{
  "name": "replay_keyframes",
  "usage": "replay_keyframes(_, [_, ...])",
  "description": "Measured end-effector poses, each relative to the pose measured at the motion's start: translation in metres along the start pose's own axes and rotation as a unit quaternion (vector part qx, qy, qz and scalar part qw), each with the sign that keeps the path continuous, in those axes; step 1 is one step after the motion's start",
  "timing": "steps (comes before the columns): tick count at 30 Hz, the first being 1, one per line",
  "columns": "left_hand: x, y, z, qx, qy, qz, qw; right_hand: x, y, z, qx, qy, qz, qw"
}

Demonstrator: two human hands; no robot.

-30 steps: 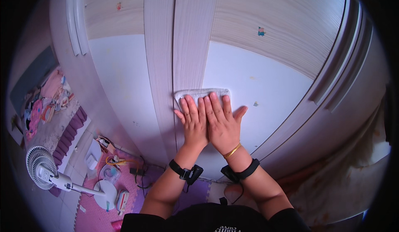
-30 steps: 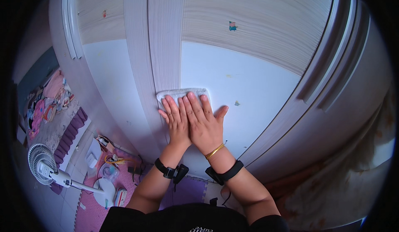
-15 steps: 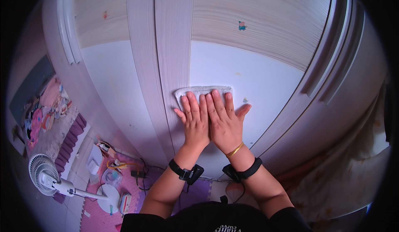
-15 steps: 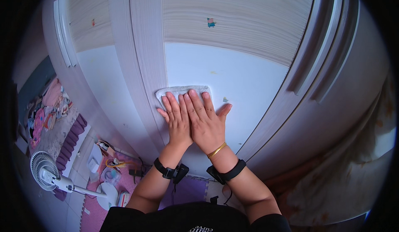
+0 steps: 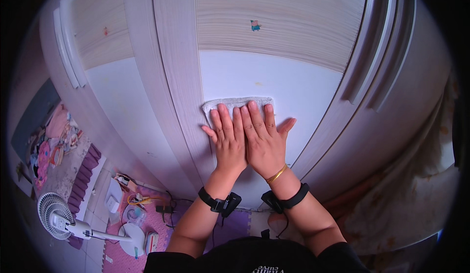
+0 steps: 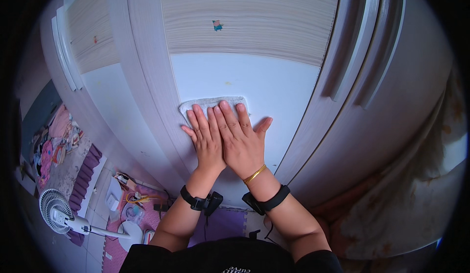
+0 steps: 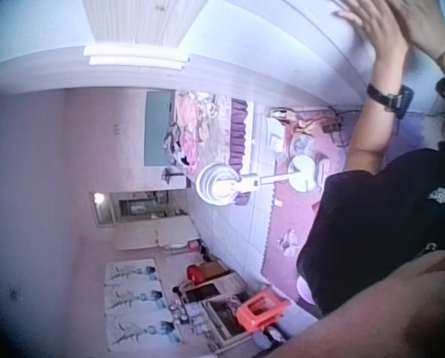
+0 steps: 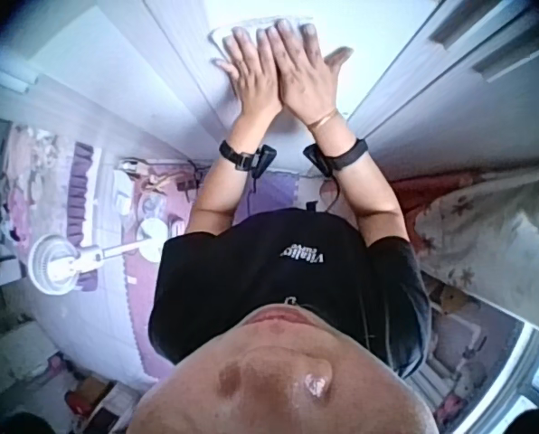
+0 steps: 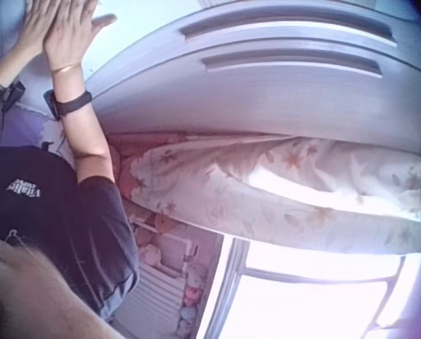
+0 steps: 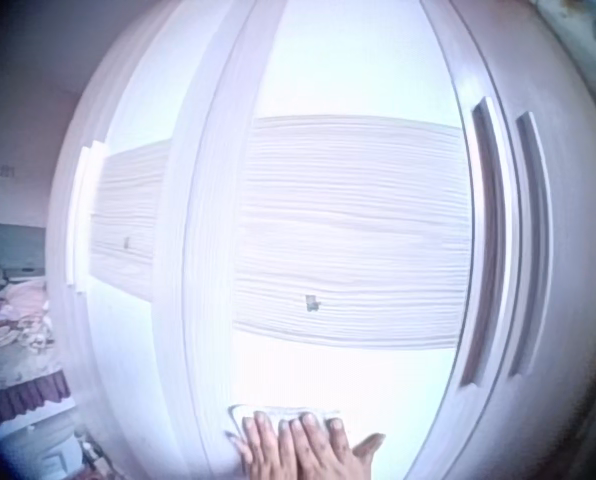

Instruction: The person wipes the surface and handles of a wooden wardrobe using a cloth.

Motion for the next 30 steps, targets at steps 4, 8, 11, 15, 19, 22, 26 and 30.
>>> replay_keyframes(4, [0.005,0.003,-0.007,-0.001,0.025,-0.012,1.0,0.005,0.004,0.001,0.004,0.006,0.0,1.0])
replay_keyframes(8, [0.055,0.005,-0.037,0.054,0.058,-0.015,0.997,0.056,0.005,-0.024,0.003,-0.001,0.002,1.0])
replay_keyframes(11, [0.071,0.011,-0.048,0.057,0.077,-0.028,0.995,0.071,0.011,-0.03,0.019,0.003,0.02,1.0])
replay_keyframes(15, [0.051,0.024,-0.037,0.091,0.058,-0.009,0.994,0.059,0.018,-0.017,0.026,-0.006,-0.003,1.0])
replay_keyframes(19, [0.011,0.036,-0.019,0.078,0.064,-0.014,0.995,0.027,0.032,0.008,-0.008,-0.005,-0.021,1.0])
replay_keyframes(22, [0.02,0.036,-0.03,0.072,0.093,-0.03,0.993,0.038,0.033,0.0,0.012,-0.002,-0.022,1.0])
replay_keyframes(26, [0.057,0.039,-0.052,0.045,0.073,-0.061,0.994,0.079,0.04,-0.023,0.01,0.014,-0.037,0.999])
replay_keyframes(30, [0.055,0.047,-0.051,0.063,0.069,-0.061,0.994,0.081,0.045,-0.018,0.023,0.004,-0.027,0.999])
Point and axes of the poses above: each hand's wrist, its own x-axis away from the middle knuckle, its own z-axis out of the back of the hand, y = z × x, the point moved 3 cm from there along -x, towards the middle knuckle, and after that the axes turned 1 degree about x, right-handed, at the moved point
